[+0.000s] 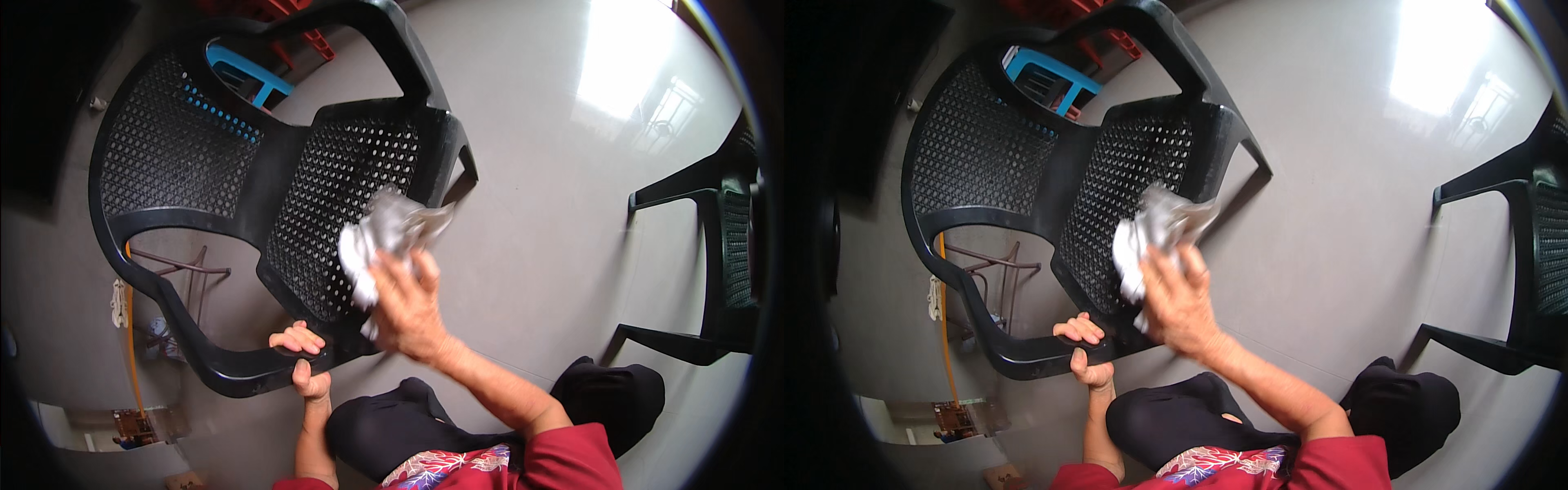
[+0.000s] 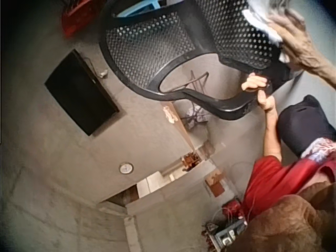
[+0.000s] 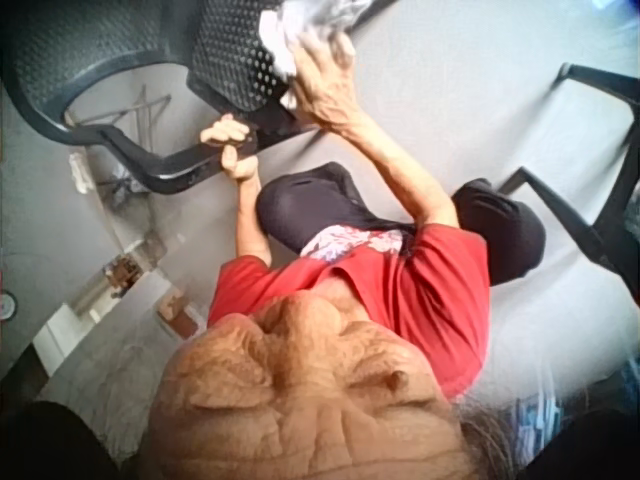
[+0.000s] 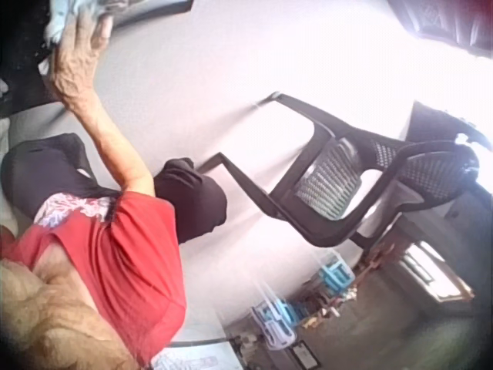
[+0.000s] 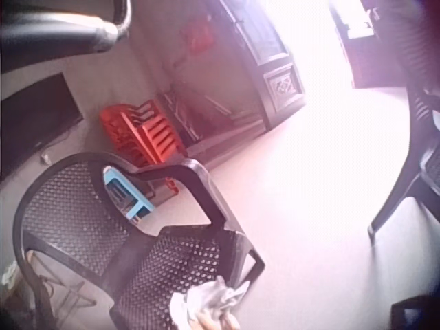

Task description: The person wipes a green plastic chair with a white cloth, cleaning the seat, backrest, and legs. They then flip the chair over to clean the underside before moving on to a black plastic chair and wiping its surfaces.

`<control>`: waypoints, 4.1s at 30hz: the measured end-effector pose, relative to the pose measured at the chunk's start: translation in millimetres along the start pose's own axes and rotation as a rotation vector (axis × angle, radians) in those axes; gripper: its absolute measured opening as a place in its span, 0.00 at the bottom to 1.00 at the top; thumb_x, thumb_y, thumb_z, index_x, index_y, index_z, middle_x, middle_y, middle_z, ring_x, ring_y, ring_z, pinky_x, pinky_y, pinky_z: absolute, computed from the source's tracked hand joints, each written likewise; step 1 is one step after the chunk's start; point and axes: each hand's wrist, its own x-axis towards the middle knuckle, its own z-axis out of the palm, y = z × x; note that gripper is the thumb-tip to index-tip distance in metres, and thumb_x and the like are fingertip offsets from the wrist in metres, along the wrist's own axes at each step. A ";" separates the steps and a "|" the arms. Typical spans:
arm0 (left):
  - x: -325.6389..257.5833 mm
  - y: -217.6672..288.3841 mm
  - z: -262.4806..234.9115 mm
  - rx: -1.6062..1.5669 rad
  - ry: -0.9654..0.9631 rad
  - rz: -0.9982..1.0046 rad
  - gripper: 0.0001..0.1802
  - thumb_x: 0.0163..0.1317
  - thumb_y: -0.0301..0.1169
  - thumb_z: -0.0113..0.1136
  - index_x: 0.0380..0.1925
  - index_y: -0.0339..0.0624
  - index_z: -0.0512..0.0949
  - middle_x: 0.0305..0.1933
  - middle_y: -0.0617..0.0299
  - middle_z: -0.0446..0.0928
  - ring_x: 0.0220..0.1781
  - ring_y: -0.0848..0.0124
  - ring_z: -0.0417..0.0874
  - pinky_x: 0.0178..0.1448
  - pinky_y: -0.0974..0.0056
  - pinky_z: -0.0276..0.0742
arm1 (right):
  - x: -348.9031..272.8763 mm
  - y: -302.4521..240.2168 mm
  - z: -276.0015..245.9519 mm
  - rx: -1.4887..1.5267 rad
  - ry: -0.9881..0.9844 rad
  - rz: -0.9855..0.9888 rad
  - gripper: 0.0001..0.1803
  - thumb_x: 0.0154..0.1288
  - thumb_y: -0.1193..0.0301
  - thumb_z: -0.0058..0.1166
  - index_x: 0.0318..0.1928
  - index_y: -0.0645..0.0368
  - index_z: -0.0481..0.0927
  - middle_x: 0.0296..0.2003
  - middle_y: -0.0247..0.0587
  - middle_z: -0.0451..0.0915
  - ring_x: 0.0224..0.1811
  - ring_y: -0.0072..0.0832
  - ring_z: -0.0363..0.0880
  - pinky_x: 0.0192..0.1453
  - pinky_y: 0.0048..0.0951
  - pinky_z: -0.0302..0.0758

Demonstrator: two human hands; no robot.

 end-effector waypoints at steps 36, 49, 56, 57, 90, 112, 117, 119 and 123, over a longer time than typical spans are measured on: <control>-31.8 23.6 -79.1 0.816 0.743 0.060 0.24 0.61 0.34 0.56 0.53 0.31 0.65 0.50 0.53 0.70 0.54 0.65 0.70 0.65 0.58 0.62 | 56.9 139.8 -21.6 0.374 0.190 0.018 0.19 0.57 0.73 0.53 0.52 0.55 0.73 0.43 0.47 0.72 0.44 0.46 0.71 0.45 0.43 0.69; 74.3 -22.1 113.9 1.196 -0.855 0.144 0.63 0.38 0.42 0.78 0.70 0.35 0.50 0.75 0.40 0.46 0.77 0.46 0.47 0.77 0.49 0.45 | 1.2 181.9 28.4 0.985 0.041 0.769 0.16 0.62 0.70 0.56 0.50 0.58 0.75 0.41 0.36 0.79 0.46 0.23 0.76 0.54 0.29 0.73; 68.3 -35.0 116.4 1.223 -0.820 0.115 0.64 0.35 0.31 0.77 0.72 0.41 0.47 0.76 0.44 0.45 0.77 0.46 0.44 0.77 0.48 0.45 | -60.4 255.6 63.7 0.166 -0.255 1.031 0.12 0.62 0.64 0.50 0.40 0.59 0.76 0.40 0.45 0.81 0.43 0.42 0.79 0.48 0.38 0.74; 68.0 -33.8 115.6 1.263 -0.817 0.117 0.64 0.35 0.31 0.77 0.72 0.41 0.47 0.76 0.45 0.45 0.78 0.47 0.44 0.78 0.49 0.45 | -59.9 254.8 67.2 0.066 -0.268 0.988 0.12 0.61 0.64 0.49 0.40 0.60 0.75 0.40 0.48 0.80 0.44 0.46 0.78 0.48 0.41 0.73; 66.2 -38.1 115.7 1.248 -0.815 0.159 0.58 0.35 0.24 0.63 0.72 0.41 0.48 0.76 0.46 0.47 0.78 0.47 0.44 0.78 0.50 0.43 | 19.4 197.5 48.0 0.933 0.337 0.741 0.13 0.68 0.73 0.50 0.52 0.59 0.76 0.42 0.33 0.76 0.43 0.21 0.74 0.48 0.24 0.72; 60.3 -32.1 102.9 1.207 -0.844 0.207 0.58 0.36 0.26 0.62 0.73 0.43 0.47 0.76 0.46 0.44 0.76 0.40 0.43 0.77 0.45 0.47 | 85.4 177.1 -17.9 0.711 -0.164 0.346 0.13 0.67 0.69 0.43 0.49 0.60 0.73 0.40 0.50 0.77 0.43 0.45 0.75 0.50 0.41 0.71; 61.6 -30.7 104.6 1.188 -0.838 0.199 0.58 0.37 0.27 0.63 0.73 0.45 0.47 0.77 0.48 0.42 0.75 0.38 0.44 0.76 0.44 0.49 | 34.7 242.4 21.0 0.477 -0.340 0.484 0.13 0.69 0.65 0.39 0.46 0.59 0.71 0.43 0.54 0.77 0.48 0.53 0.73 0.50 0.47 0.70; 62.7 -29.9 106.8 1.179 -0.836 0.194 0.58 0.38 0.27 0.63 0.73 0.46 0.47 0.77 0.49 0.42 0.75 0.36 0.45 0.75 0.42 0.50 | 28.1 249.2 27.8 0.382 -0.372 0.583 0.12 0.68 0.66 0.40 0.46 0.59 0.70 0.43 0.55 0.76 0.48 0.54 0.73 0.49 0.48 0.70; 61.4 -33.3 102.3 1.209 -0.828 0.200 0.59 0.36 0.27 0.64 0.73 0.44 0.46 0.77 0.47 0.43 0.76 0.40 0.43 0.77 0.45 0.48 | 26.6 204.0 28.1 0.257 -0.116 0.501 0.13 0.63 0.73 0.45 0.48 0.59 0.70 0.45 0.56 0.75 0.49 0.53 0.73 0.49 0.49 0.71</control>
